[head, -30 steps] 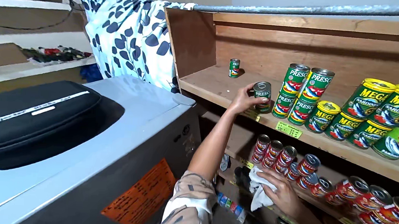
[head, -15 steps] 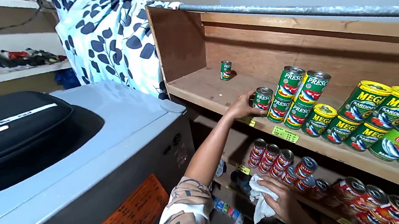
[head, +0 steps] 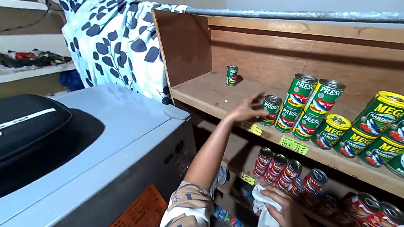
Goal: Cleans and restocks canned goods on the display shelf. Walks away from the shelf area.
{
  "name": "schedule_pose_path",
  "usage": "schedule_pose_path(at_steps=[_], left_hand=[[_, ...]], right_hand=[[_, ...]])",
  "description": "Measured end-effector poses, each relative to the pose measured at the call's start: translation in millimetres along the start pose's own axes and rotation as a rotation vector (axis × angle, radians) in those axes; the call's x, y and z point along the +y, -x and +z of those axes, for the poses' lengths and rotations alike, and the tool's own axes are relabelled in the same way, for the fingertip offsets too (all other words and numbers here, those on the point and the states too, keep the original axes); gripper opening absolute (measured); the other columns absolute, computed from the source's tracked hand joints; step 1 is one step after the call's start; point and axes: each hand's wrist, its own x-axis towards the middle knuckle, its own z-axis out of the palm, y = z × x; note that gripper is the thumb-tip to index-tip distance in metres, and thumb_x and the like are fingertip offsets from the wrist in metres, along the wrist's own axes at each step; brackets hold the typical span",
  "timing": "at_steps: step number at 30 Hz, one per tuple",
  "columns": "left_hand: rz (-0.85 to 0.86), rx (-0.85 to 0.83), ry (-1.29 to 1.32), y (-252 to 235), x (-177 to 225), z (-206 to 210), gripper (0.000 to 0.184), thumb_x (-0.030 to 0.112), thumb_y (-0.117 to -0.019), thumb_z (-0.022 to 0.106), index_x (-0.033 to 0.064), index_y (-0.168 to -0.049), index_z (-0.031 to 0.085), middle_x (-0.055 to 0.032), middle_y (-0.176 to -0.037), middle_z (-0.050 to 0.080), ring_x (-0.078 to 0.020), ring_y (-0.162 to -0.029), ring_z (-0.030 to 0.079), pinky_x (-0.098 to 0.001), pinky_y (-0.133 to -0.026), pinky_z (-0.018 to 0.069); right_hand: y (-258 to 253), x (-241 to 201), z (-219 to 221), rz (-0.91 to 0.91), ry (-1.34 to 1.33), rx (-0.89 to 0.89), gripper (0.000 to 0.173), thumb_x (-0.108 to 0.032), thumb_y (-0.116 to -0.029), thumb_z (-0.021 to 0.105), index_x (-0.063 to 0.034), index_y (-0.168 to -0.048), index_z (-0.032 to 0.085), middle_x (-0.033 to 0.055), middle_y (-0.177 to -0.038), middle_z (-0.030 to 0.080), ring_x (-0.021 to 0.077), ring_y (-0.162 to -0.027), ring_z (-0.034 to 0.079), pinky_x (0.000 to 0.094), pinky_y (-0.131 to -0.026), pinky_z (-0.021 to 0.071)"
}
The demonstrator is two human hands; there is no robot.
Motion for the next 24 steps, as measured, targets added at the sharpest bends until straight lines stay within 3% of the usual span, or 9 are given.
schedule_pose_path(at_steps=[2, 5, 8, 11, 15, 17, 19, 21, 24], left_hand=[[-0.052, 0.282, -0.065, -27.6, -10.2, -27.0, 0.071, 0.023, -0.0977, 0.069, 0.0012, -0.156, 0.035, -0.0225, -0.152, 0.048, -0.0329, -0.138, 0.05, -0.0476, -0.114, 0.0429], [-0.234, 0.603, -0.172, -82.1, -32.9, -78.4, 0.086, 0.025, -0.0947, 0.073, -0.0037, -0.158, 0.024, -0.0342, -0.152, 0.04, -0.0463, -0.139, 0.044, -0.0583, -0.114, 0.0385], [-0.482, 0.631, -0.305, -119.7, -46.9, -108.6, 0.098, 0.028, -0.0887, 0.08, -0.0057, -0.158, 0.019, -0.035, -0.151, 0.041, -0.0486, -0.139, 0.044, -0.0618, -0.113, 0.0378], [-0.555, 0.544, -0.352, -139.4, -62.3, -107.8, 0.099, 0.026, -0.0885, 0.08, -0.0085, -0.157, 0.018, -0.0368, -0.148, 0.044, -0.0501, -0.136, 0.047, -0.0625, -0.111, 0.0401], [-0.621, 0.516, -0.488, -143.4, -58.0, -94.5, 0.081, 0.022, -0.0861, 0.081, -0.0071, -0.149, 0.039, -0.0353, -0.14, 0.052, -0.0499, -0.13, 0.053, -0.0637, -0.106, 0.0448], [-0.537, 0.607, -0.405, -127.7, -43.9, -93.3, 0.082, 0.022, -0.0814, 0.086, -0.0052, -0.147, 0.045, -0.0341, -0.136, 0.056, -0.0506, -0.128, 0.054, -0.0653, -0.105, 0.0442], [-0.321, 0.683, -0.303, -89.7, -25.1, -85.0, 0.074, 0.024, -0.0786, 0.088, -0.0041, -0.138, 0.055, -0.0286, -0.127, 0.064, -0.0452, -0.12, 0.061, -0.0625, -0.103, 0.0467], [-0.045, 0.694, -0.245, -23.3, 0.7, -53.1, 0.064, 0.016, -0.0788, 0.088, -0.0033, -0.133, 0.06, -0.0242, -0.123, 0.067, -0.0373, -0.113, 0.066, -0.0554, -0.1, 0.0515], [0.137, 0.638, -0.241, 83.1, 15.5, 17.3, 0.07, 0.01, -0.0739, 0.089, 0.0023, -0.137, 0.059, -0.0165, -0.129, 0.065, -0.0249, -0.115, 0.066, -0.0449, -0.098, 0.0569]], right_hand=[[3.0, -3.8, -8.0, 0.066, -0.004, -0.049, 0.031, -0.011, -0.0889, 0.065, -0.0024, -0.118, 0.075, 0.019, -0.125, 0.07, 0.0288, -0.115, 0.069, 0.0402, -0.1, 0.0549], [7.9, -12.5, -26.2, 0.171, -0.016, -0.145, 0.031, -0.006, -0.0914, 0.065, 0.0026, -0.12, 0.073, 0.0255, -0.127, 0.067, 0.038, -0.119, 0.066, 0.0498, -0.104, 0.0516], [17.0, -11.7, -39.4, 0.215, -0.024, -0.154, 0.029, -0.004, -0.0926, 0.064, 0.008, -0.118, 0.071, 0.0296, -0.124, 0.067, 0.0428, -0.117, 0.066, 0.0558, -0.103, 0.0505], [31.0, -7.0, -49.1, 0.277, -0.02, -0.154, 0.029, -0.004, -0.0936, 0.063, 0.0079, -0.119, 0.071, 0.028, -0.123, 0.068, 0.0416, -0.118, 0.065, 0.0553, -0.105, 0.0492], [43.6, 3.8, -53.8, 0.299, -0.061, -0.157, 0.033, -0.009, -0.0969, 0.06, 0.0074, -0.125, 0.068, 0.0269, -0.128, 0.066, 0.0385, -0.123, 0.062, 0.0524, -0.11, 0.0452], [41.3, 0.5, -53.0, 0.274, -0.085, -0.123, 0.034, -0.011, -0.0975, 0.061, 0.0083, -0.125, 0.067, 0.0272, -0.127, 0.066, 0.0376, -0.122, 0.063, 0.0516, -0.109, 0.0463], [35.1, -7.3, -51.8, 0.234, -0.089, -0.079, 0.034, -0.012, -0.0974, 0.06, 0.0079, -0.123, 0.067, 0.0259, -0.126, 0.067, 0.0358, -0.12, 0.065, 0.0508, -0.108, 0.0481], [24.3, -17.6, -54.0, 0.184, -0.066, 0.008, 0.033, -0.014, -0.0964, 0.059, 0.0057, -0.12, 0.071, 0.0216, -0.123, 0.07, 0.0307, -0.118, 0.067, 0.0471, -0.105, 0.0506], [-6.1, -28.6, -60.4, 0.041, -0.176, 0.269, 0.032, -0.016, -0.0977, 0.055, 0.0016, -0.117, 0.072, 0.0066, -0.118, 0.074, 0.006, -0.112, 0.067, 0.026, -0.102, 0.0527]])
